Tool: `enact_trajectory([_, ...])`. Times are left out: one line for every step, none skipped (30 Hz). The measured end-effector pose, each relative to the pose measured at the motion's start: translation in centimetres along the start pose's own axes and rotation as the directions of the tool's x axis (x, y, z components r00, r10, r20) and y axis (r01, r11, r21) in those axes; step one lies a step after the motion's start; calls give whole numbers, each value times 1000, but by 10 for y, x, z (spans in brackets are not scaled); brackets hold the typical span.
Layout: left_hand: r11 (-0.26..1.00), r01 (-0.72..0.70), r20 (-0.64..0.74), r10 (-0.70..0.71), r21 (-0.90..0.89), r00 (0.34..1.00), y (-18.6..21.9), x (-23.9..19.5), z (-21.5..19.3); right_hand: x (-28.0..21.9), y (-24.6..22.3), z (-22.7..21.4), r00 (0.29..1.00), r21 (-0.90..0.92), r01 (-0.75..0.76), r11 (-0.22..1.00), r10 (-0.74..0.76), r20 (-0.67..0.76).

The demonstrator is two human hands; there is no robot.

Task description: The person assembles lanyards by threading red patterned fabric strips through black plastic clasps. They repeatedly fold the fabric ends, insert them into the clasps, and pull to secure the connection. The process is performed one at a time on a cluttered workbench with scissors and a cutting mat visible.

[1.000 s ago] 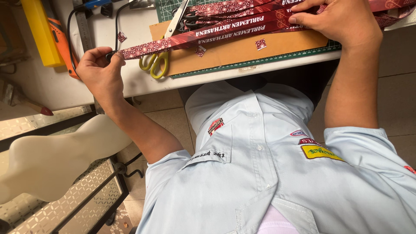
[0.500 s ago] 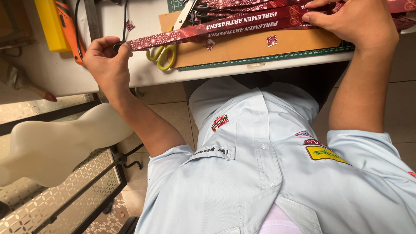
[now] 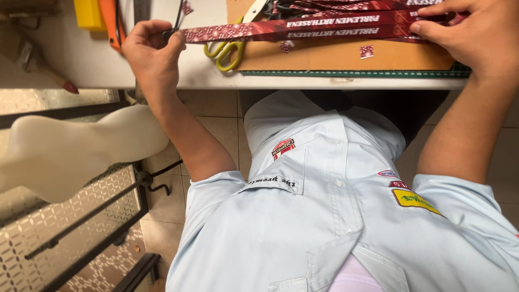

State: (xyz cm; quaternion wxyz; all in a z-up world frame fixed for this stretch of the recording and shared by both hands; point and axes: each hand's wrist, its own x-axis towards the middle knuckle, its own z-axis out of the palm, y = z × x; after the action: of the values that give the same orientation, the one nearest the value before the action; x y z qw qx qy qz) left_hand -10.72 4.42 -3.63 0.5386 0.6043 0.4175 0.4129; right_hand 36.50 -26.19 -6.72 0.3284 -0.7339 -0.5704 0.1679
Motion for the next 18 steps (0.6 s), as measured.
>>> enact_trajectory([1000,-9,-5,9,5,1000,1,-1,0,1,2,1,1000,30,-13,999,13,4])
enact_trajectory([1000,-20,-7,20,9,1000,1,-1,2,1,3,2,1000,60,-26,998,26,6])
enact_trajectory([999,-30,-9,30,13,999,3,-2,3,0,3,2,999,80,-39,996,38,7])
enact_trajectory([998,-53,-17,54,22,998,3,-2,5,0,3,1,999,76,-37,996,36,5])
enact_trajectory([997,-76,-24,77,32,997,4,-3,7,-1,2,1,999,72,-35,997,34,4])
enact_trajectory([994,-100,-30,101,42,994,6,-4,8,-1,0,0,1000,45,-17,999,17,0])
enact_trajectory([993,-101,-38,104,58,994,7,-5,10,0,-1,0,1000,16,-1,1000,1,-1])
enact_trajectory([992,-103,-44,107,73,993,9,-5,11,0,-4,-1,1000,-15,13,1000,-13,-3])
enact_trajectory([991,-105,-50,109,88,993,11,-6,13,0,-7,-2,1000,-46,25,999,-26,-1])
enact_trajectory([990,-109,-49,113,85,992,14,-7,13,-1,-11,-2,999,-81,46,996,-46,-4])
enact_trajectory([990,-113,-48,117,82,992,17,-8,14,1,-15,-4,997,-116,72,991,-73,-3])
enact_trajectory([990,-118,-47,122,80,991,20,-9,15,2,-21,-6,994,-155,107,982,-109,-7])
enact_trajectory([989,-126,-46,130,77,990,23,-10,16,3,-28,-8,993,-213,117,970,-121,-6])
enact_trajectory([988,-136,-45,139,75,989,27,-11,18,5,-37,-10,991,-270,128,954,-134,-5])
enact_trajectory([987,-145,-45,148,73,988,31,-13,20,8,-46,-11,992,-346,115,931,-123,-2])
enact_trajectory([986,-156,-23,158,63,987,34,-14,23,12,-58,-11,989,-377,134,917,-149,-11])
enact_trajectory([985,-167,-1,167,52,986,39,-15,27,16,-70,-10,984,-408,152,901,-175,-21])
enact_trajectory([984,-176,24,175,42,984,43,-17,31,19,-84,-3,971,-396,199,896,-234,-43])
